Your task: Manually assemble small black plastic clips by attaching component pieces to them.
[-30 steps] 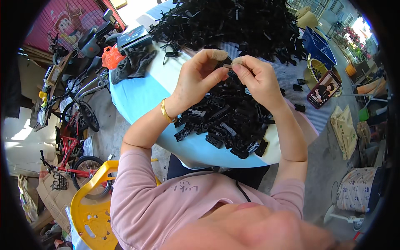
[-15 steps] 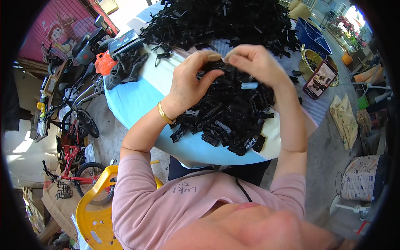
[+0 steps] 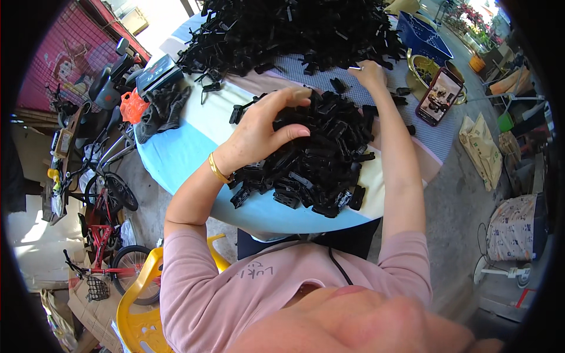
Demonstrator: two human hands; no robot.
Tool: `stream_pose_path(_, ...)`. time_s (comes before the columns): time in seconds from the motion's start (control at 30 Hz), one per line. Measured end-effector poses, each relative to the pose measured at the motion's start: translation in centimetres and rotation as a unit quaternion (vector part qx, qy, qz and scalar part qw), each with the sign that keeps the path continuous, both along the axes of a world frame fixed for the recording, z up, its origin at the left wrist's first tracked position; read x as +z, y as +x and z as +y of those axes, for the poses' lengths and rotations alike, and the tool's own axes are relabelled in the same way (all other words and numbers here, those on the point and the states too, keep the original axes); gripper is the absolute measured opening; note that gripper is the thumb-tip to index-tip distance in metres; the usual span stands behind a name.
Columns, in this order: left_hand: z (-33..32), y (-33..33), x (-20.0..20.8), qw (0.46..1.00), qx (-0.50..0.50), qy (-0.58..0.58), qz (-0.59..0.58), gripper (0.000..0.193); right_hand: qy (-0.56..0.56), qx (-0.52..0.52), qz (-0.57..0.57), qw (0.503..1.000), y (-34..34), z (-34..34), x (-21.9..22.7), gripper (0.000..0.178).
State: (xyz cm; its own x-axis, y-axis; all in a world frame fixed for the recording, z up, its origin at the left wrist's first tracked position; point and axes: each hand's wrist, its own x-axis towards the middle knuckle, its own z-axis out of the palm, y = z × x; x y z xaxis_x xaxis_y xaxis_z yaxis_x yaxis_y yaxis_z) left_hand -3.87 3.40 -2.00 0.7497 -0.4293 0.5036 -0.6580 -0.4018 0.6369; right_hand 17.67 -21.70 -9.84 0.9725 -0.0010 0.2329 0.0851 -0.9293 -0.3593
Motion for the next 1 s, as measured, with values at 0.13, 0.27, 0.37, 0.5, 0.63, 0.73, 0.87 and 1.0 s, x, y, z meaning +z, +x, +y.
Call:
stream_pose_path(0.13, 0.3, 0.7, -0.5, 0.989, 0.014, -0.144, 0.027, 0.047, -0.01, 0.022, -0.1, 0.995, -1.2, -0.3, 2.0, 0.034)
stream_pose_path(0.27, 1.7, 2.0, -1.3, 0.959, 0.0, -0.266, 0.103, 0.042, 0.036, 0.083, -0.2, 0.976, -3.2, 1.0, 5.0, 0.03)
stream_pose_path(0.37, 2.3, 2.4, -1.0, 0.931, 0.023, -0.329, 0.154, 0.044, 0.211, 0.24, -0.176, 0.931, -4.7, 2.3, 6.7, 0.031)
stream_pose_path(0.5, 2.7, 2.8, -0.3, 0.899, -0.024, -0.378, 0.219, 0.05, 0.33, 0.425, -0.078, 0.84, -8.7, 4.6, 9.1, 0.029)
stream_pose_path(0.63, 3.2, 2.4, -0.2, 0.833, -0.217, -0.393, 0.323, 0.06, 0.311, 0.505, 0.003, 0.805, -12.8, 6.4, 11.1, 0.026)
stream_pose_path(0.73, 4.2, 2.0, -0.4, 0.802, -0.289, -0.384, 0.354, 0.071, 0.255, 0.568, -0.068, 0.78, -15.0, 7.6, 11.8, 0.024)
stream_pose_path(0.87, 3.8, 1.2, 0.7, 0.793, -0.319, -0.339, 0.394, 0.072, 0.226, 0.576, -0.184, 0.764, -15.8, 7.9, 11.5, 0.027)
stream_pose_path(1.0, 3.9, 1.1, 0.8, 0.804, -0.292, -0.324, 0.405, 0.061, 0.171, 0.557, -0.292, 0.759, -16.1, 8.1, 11.4, 0.029)
